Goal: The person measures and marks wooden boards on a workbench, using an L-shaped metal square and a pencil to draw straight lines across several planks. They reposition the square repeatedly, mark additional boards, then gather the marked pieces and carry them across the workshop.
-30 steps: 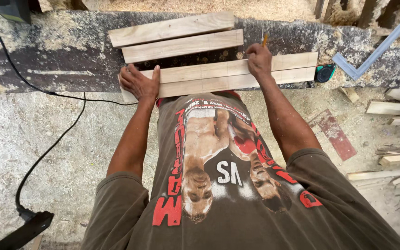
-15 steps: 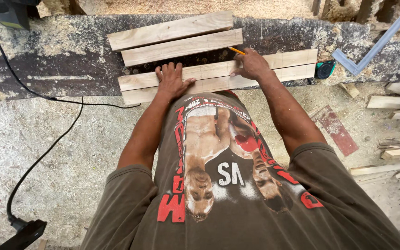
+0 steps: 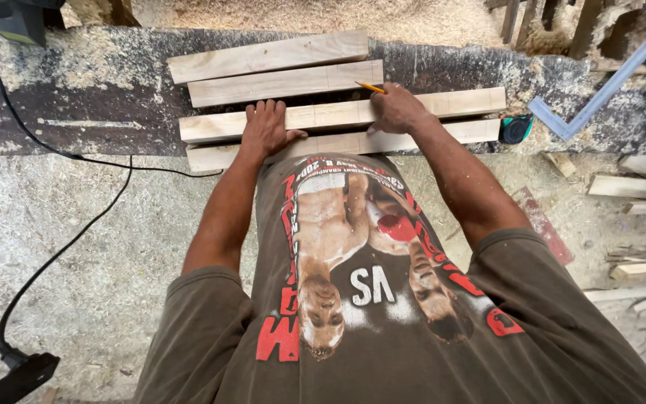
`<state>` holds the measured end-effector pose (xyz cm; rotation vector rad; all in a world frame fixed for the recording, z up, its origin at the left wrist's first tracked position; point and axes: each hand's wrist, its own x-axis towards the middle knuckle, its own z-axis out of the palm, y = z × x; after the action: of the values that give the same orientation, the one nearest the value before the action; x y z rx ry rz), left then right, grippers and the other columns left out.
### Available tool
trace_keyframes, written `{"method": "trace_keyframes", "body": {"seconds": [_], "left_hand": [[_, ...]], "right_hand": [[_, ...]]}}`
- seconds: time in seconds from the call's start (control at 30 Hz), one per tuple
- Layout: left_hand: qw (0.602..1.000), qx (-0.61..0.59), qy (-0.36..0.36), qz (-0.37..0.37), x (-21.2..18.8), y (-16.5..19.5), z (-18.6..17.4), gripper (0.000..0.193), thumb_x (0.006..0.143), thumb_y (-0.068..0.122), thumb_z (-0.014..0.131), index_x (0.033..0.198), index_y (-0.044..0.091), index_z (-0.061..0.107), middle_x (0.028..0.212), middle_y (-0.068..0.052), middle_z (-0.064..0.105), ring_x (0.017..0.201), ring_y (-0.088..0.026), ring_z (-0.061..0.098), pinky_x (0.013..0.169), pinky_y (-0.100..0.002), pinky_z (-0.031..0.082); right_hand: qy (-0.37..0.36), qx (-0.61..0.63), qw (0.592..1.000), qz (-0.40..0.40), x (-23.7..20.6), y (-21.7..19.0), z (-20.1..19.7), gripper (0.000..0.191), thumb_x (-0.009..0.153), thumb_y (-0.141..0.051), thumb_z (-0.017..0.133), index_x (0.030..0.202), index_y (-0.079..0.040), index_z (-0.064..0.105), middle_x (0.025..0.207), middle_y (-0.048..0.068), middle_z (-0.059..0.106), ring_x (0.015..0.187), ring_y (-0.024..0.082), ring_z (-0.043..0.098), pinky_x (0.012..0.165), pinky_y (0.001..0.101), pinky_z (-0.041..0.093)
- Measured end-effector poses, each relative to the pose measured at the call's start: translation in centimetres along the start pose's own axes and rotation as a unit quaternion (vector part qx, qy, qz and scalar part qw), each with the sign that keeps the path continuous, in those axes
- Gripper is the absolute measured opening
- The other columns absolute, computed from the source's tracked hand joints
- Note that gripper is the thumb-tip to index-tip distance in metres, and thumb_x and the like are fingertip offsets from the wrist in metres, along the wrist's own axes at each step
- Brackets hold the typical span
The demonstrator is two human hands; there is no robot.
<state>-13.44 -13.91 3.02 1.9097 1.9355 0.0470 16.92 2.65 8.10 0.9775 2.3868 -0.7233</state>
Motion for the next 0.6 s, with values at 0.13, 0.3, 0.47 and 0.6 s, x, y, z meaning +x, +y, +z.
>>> {"method": "trace_keyframes", "body": {"seconds": [0.13, 0.3, 0.47, 0.6], "left_hand": [[0.988, 0.042, 0.125, 0.081, -0.6, -0.1, -1.1, 0.085, 0.082, 0.081, 0.061, 0.113, 0.001, 0.060, 0.109, -0.017, 0.059, 0.102, -0.032, 0.053, 0.086, -0.047, 0.036], [0.994, 0.034, 0.080, 0.060, -0.1, -0.7, -5.2, 0.082, 0.091, 0.081, 0.058, 0.108, 0.001, 0.060, 0.100, -0.015, 0.057, 0.095, -0.031, 0.052, 0.089, -0.048, 0.036], [0.996, 0.027, 0.066, 0.045, 3.8, -1.7, -8.7, 0.088, 0.095, 0.082, 0.054, 0.116, -0.003, 0.060, 0.102, -0.017, 0.058, 0.095, -0.031, 0.052, 0.090, -0.050, 0.036], [0.997, 0.027, 0.066, 0.031, 5.4, -1.8, -9.4, 0.089, 0.099, 0.082, 0.050, 0.124, -0.003, 0.060, 0.111, -0.018, 0.058, 0.105, -0.033, 0.053, 0.095, -0.052, 0.037]], "right_hand": [[0.046, 0.011, 0.998, -0.039, -0.9, 0.3, -0.6, 0.066, 0.076, -0.051, 0.087, 0.114, -0.002, 0.067, 0.109, 0.023, 0.055, 0.106, 0.040, 0.058, 0.092, 0.0504, 0.051], [0.040, 0.027, 0.999, -0.013, -0.2, 1.4, -3.0, 0.057, 0.084, -0.047, 0.082, 0.118, -0.004, 0.067, 0.105, 0.017, 0.054, 0.095, 0.033, 0.057, 0.083, 0.0459, 0.052], [-0.004, 0.019, 1.000, 0.023, 3.8, 1.5, -7.3, 0.056, 0.083, -0.051, 0.085, 0.111, -0.005, 0.069, 0.105, 0.011, 0.053, 0.095, 0.027, 0.053, 0.084, 0.0409, 0.051], [0.021, 0.016, 0.999, 0.020, 4.8, 1.3, -8.6, 0.062, 0.085, -0.053, 0.085, 0.124, -0.009, 0.069, 0.107, 0.014, 0.054, 0.099, 0.029, 0.053, 0.087, 0.0446, 0.049]]}}
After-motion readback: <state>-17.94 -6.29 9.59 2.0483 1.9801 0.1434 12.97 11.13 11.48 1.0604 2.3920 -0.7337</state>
